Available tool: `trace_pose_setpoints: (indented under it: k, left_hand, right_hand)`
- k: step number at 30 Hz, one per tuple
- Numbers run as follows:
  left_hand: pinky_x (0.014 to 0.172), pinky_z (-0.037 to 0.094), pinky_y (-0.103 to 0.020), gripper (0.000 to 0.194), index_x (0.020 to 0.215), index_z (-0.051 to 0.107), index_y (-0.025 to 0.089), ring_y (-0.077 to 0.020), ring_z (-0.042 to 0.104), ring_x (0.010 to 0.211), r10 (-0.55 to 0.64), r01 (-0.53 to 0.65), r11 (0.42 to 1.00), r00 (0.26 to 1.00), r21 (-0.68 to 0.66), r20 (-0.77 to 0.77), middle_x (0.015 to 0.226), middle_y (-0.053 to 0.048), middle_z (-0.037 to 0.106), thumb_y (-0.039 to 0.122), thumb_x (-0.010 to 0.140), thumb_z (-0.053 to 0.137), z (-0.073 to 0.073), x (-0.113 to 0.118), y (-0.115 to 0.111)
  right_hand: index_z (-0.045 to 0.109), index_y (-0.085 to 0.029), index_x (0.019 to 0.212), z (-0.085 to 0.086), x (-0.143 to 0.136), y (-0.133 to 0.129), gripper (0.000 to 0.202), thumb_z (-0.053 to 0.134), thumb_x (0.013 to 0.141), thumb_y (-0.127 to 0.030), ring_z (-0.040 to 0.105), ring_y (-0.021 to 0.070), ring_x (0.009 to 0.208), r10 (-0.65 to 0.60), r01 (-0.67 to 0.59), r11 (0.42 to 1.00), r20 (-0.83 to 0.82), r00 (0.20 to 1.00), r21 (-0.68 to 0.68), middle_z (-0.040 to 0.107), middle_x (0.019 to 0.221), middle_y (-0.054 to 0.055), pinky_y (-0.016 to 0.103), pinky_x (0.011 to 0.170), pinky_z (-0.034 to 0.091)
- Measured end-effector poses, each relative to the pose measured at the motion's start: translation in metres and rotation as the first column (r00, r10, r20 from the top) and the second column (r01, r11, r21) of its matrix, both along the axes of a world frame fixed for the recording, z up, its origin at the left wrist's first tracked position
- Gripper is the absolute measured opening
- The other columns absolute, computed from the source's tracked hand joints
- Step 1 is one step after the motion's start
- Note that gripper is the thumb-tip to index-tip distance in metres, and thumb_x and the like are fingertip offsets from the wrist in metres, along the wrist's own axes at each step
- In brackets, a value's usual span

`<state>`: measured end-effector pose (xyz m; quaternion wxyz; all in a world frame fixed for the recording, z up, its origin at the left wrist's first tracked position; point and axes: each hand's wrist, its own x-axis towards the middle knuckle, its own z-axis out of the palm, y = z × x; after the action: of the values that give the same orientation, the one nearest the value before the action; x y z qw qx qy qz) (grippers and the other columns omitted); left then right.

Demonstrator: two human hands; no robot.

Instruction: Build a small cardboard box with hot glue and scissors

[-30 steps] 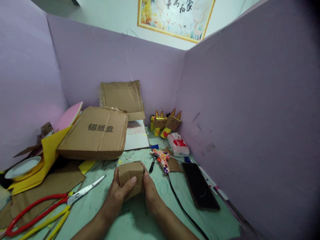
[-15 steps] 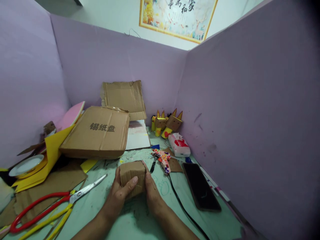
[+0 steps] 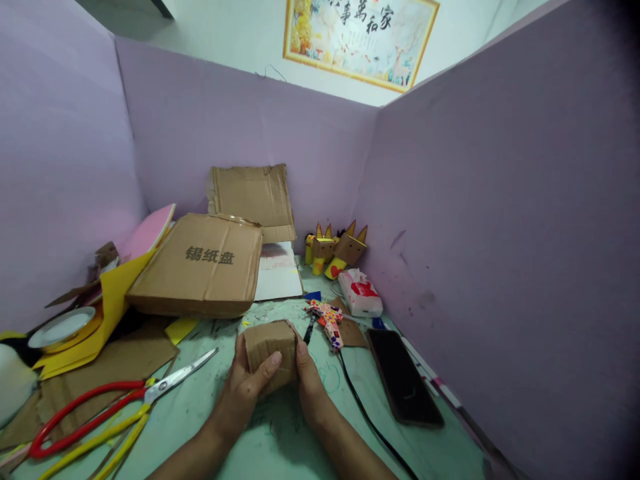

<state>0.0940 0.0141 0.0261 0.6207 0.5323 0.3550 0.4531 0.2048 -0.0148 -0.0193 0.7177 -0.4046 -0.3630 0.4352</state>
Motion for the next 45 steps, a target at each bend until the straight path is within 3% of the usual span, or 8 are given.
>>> trace_pose_setpoints:
  k: [11, 16, 27, 33, 37, 42, 45]
  left_hand:
    - [0.089, 0.044, -0.038, 0.055, 0.109, 0.051, 0.02, -0.0268, 0.059, 0.101, 0.097, -0.097, 0.995, 0.995, 0.013, -0.027, 0.105, -0.007, 0.065, 0.05, 0.066, 0.067, -0.002, 0.002, -0.001]
    - [0.083, 0.048, -0.034, 0.053, 0.108, 0.051, 0.021, -0.0249, 0.062, 0.096, 0.073, -0.073, 0.997, 0.997, -0.009, 0.013, 0.101, -0.004, 0.067, 0.049, 0.066, 0.067, -0.001, 0.002, -0.001]
    - [0.087, 0.048, -0.034, 0.052, 0.108, 0.052, 0.02, -0.0236, 0.063, 0.095, -0.022, 0.025, 0.999, 0.997, -0.031, 0.08, 0.101, -0.005, 0.068, 0.054, 0.071, 0.065, -0.005, -0.002, 0.006]
    - [0.083, 0.048, -0.031, 0.057, 0.115, 0.048, 0.02, -0.0228, 0.06, 0.096, -0.037, 0.031, 0.997, 0.995, 0.068, 0.093, 0.104, -0.005, 0.065, 0.045, 0.068, 0.069, -0.003, -0.006, 0.008]
    - [0.09, 0.046, -0.03, 0.07, 0.127, 0.037, 0.019, -0.0243, 0.057, 0.107, -0.15, 0.135, 0.976, 0.985, 0.172, 0.08, 0.12, -0.009, 0.058, 0.041, 0.069, 0.07, -0.004, -0.009, 0.014]
    - [0.095, 0.043, -0.03, 0.081, 0.135, 0.033, 0.017, -0.0267, 0.053, 0.115, -0.17, 0.179, 0.946, 0.984, 0.269, -0.057, 0.127, -0.012, 0.055, 0.038, 0.067, 0.072, -0.001, -0.01, 0.021]
    - [0.093, 0.044, -0.031, 0.082, 0.136, 0.033, 0.018, -0.0269, 0.054, 0.114, -0.158, 0.191, 0.933, 0.979, 0.305, -0.128, 0.126, -0.012, 0.056, 0.032, 0.066, 0.073, 0.0, -0.01, 0.021]
  right_hand:
    - [0.052, -0.023, 0.129, -0.002, 0.002, 0.001, 0.068, 0.049, 0.077, -0.067, 0.039, 0.0247, 0.131, 0.017, -0.016, 1.0, 0.031, 0.999, -0.018, 0.053, 0.135, 0.004, 0.042, 0.112, 0.023]
    - [0.051, -0.022, 0.131, -0.001, 0.002, 0.002, 0.071, 0.048, 0.077, -0.068, 0.041, 0.0249, 0.13, 0.012, -0.009, 0.999, 0.065, 0.998, -0.046, 0.053, 0.136, 0.004, 0.042, 0.112, 0.023]
    - [0.055, -0.024, 0.127, 0.002, 0.004, 0.001, 0.063, 0.054, 0.077, -0.063, 0.033, 0.0253, 0.135, 0.013, -0.012, 1.0, 0.078, 0.997, -0.001, 0.05, 0.138, 0.001, 0.044, 0.114, 0.019]
    - [0.055, -0.027, 0.127, 0.011, 0.005, -0.003, 0.06, 0.06, 0.075, -0.058, 0.026, 0.0252, 0.138, 0.035, -0.037, 0.999, 0.076, 0.997, 0.033, 0.046, 0.141, 0.0, 0.044, 0.115, 0.015]
    - [0.052, -0.028, 0.129, 0.016, 0.009, -0.005, 0.06, 0.059, 0.077, -0.056, 0.029, 0.0237, 0.137, 0.056, -0.06, 0.996, 0.055, 0.997, 0.069, 0.043, 0.143, 0.0, 0.041, 0.115, 0.018]
    - [0.052, -0.029, 0.128, 0.015, 0.014, -0.004, 0.051, 0.06, 0.08, -0.044, 0.035, 0.0236, 0.134, 0.07, -0.068, 0.994, -0.024, 0.997, 0.08, 0.047, 0.14, 0.001, 0.041, 0.113, 0.021]
    - [0.055, -0.03, 0.124, 0.015, 0.014, -0.003, 0.047, 0.062, 0.079, -0.044, 0.037, 0.0245, 0.132, 0.04, -0.037, 0.996, -0.038, 0.998, 0.081, 0.051, 0.137, 0.001, 0.042, 0.112, 0.022]
